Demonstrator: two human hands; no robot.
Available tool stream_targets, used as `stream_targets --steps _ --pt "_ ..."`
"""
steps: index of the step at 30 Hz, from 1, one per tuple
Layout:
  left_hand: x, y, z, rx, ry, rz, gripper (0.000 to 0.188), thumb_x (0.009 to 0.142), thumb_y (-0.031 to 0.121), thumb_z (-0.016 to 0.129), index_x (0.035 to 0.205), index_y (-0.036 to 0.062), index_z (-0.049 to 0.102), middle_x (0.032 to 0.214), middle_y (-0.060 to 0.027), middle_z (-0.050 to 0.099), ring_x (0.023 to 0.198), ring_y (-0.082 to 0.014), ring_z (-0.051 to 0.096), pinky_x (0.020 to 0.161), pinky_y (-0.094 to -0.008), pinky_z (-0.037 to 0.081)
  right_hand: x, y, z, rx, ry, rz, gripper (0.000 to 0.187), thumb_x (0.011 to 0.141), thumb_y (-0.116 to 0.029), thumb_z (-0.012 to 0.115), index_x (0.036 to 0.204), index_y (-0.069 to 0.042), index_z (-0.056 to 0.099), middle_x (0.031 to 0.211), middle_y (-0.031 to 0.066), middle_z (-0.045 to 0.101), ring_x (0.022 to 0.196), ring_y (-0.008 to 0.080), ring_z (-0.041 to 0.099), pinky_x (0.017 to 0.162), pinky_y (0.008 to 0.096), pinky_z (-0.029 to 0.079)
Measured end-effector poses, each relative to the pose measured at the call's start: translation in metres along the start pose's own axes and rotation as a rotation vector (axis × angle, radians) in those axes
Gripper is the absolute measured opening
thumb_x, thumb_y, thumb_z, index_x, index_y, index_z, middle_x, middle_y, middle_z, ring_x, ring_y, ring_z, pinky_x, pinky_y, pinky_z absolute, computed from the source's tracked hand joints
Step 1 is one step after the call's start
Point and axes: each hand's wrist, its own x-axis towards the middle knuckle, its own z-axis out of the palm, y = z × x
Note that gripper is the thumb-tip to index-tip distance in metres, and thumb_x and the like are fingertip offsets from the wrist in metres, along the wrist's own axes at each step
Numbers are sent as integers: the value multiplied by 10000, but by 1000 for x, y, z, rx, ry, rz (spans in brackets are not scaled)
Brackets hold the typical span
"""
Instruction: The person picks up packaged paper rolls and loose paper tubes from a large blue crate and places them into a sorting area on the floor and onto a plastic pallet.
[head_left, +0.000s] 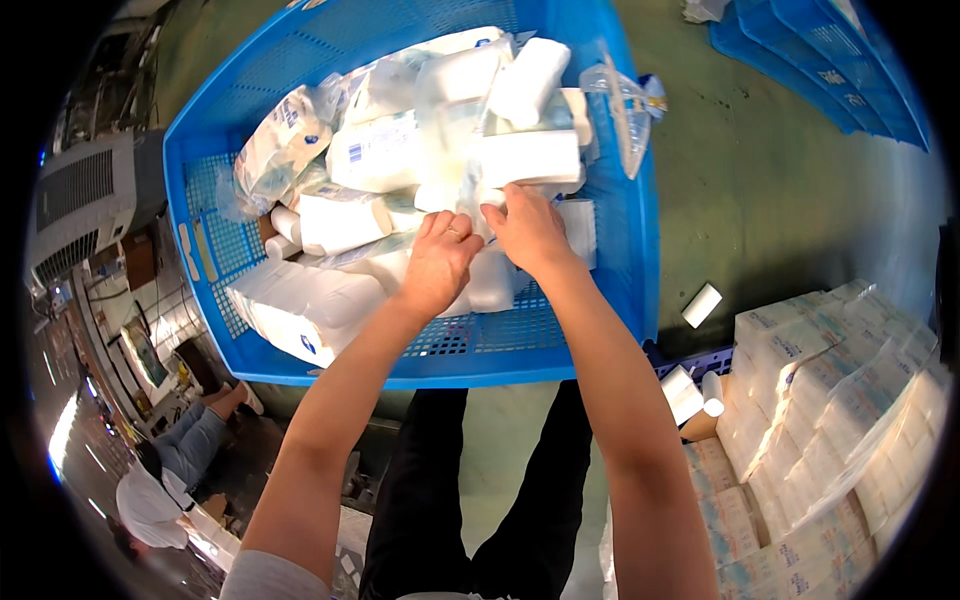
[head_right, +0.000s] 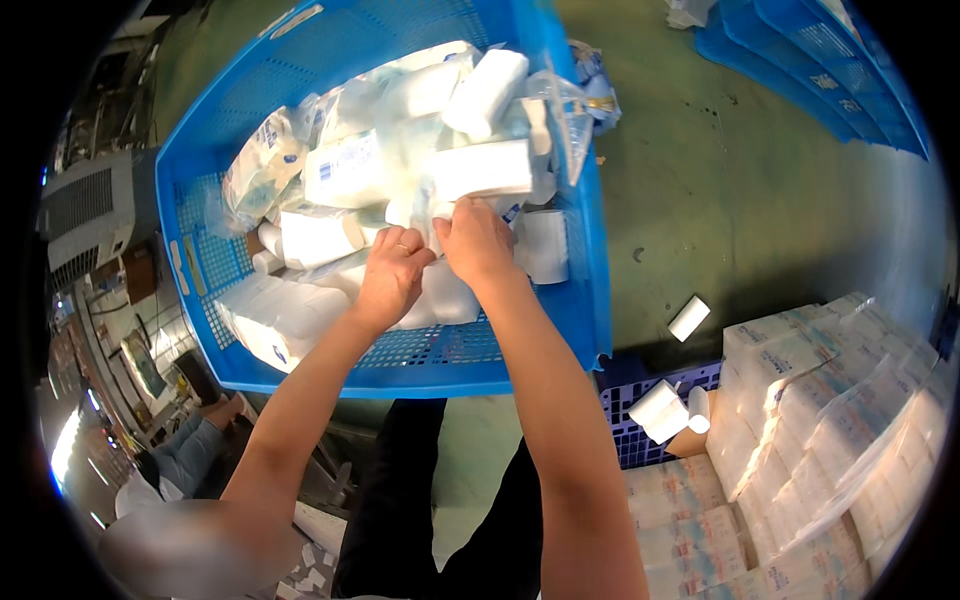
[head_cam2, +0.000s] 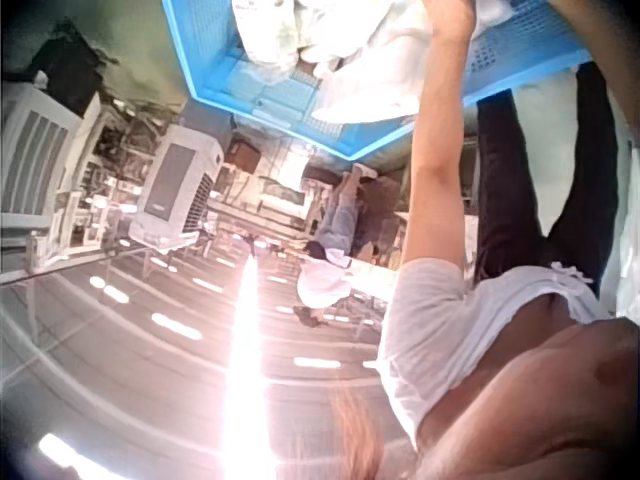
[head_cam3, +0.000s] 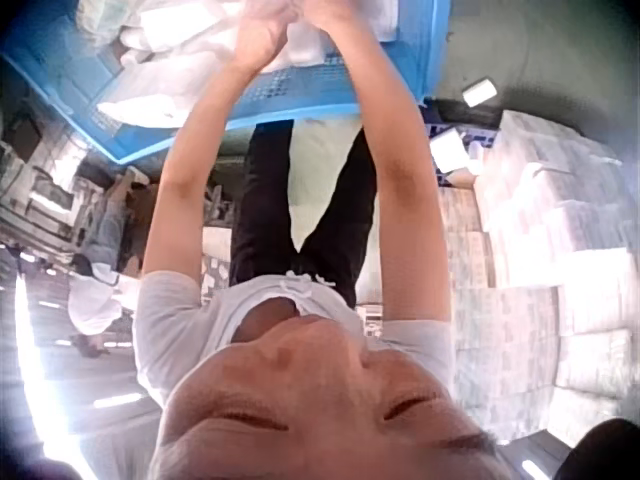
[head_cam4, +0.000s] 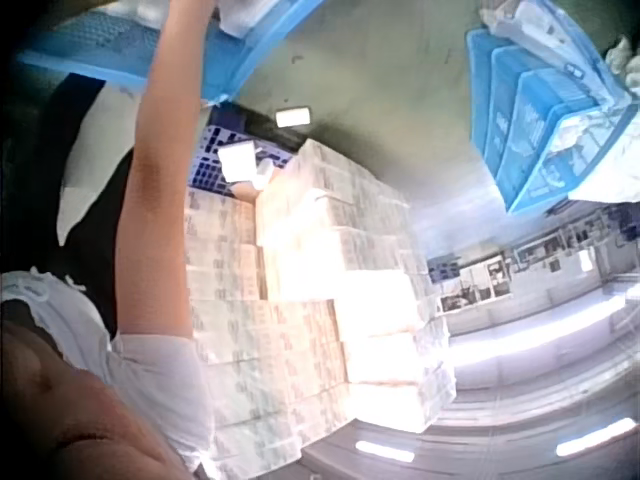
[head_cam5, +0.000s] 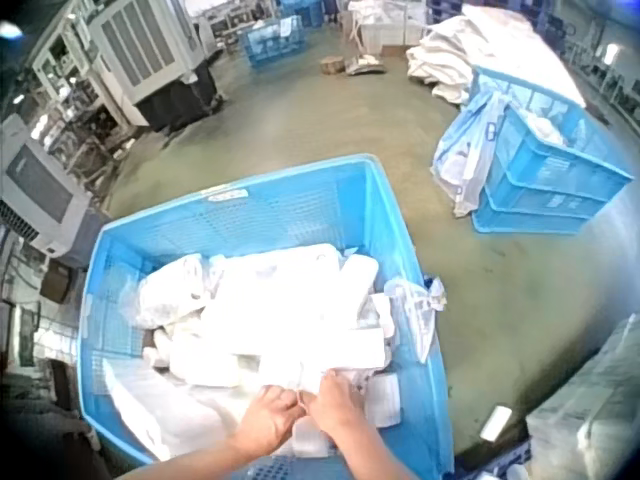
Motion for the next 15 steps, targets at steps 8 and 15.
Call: stream_targets --steps 8,15 --pt "-44 -8 3 -105 -59 -161 360 684 -26 581 1037 43 578 975 -78 540 968 -251 505 847 -356 388 -50 -21 -19 -30 398 -104 475 699 -207 686 1093 -15 504 1017 169 561 912 343 561 770 408 466" --pt "-83 -7 -17 -32 -450 -249 423 707 79 612 1112 28 500 1004 -110 533 1037 -264 484 925 -376 347 -233 38 -149 182 730 353 487 817 -218 609 1200 19 426 1112 146 514 992 218 506 874 329 413"
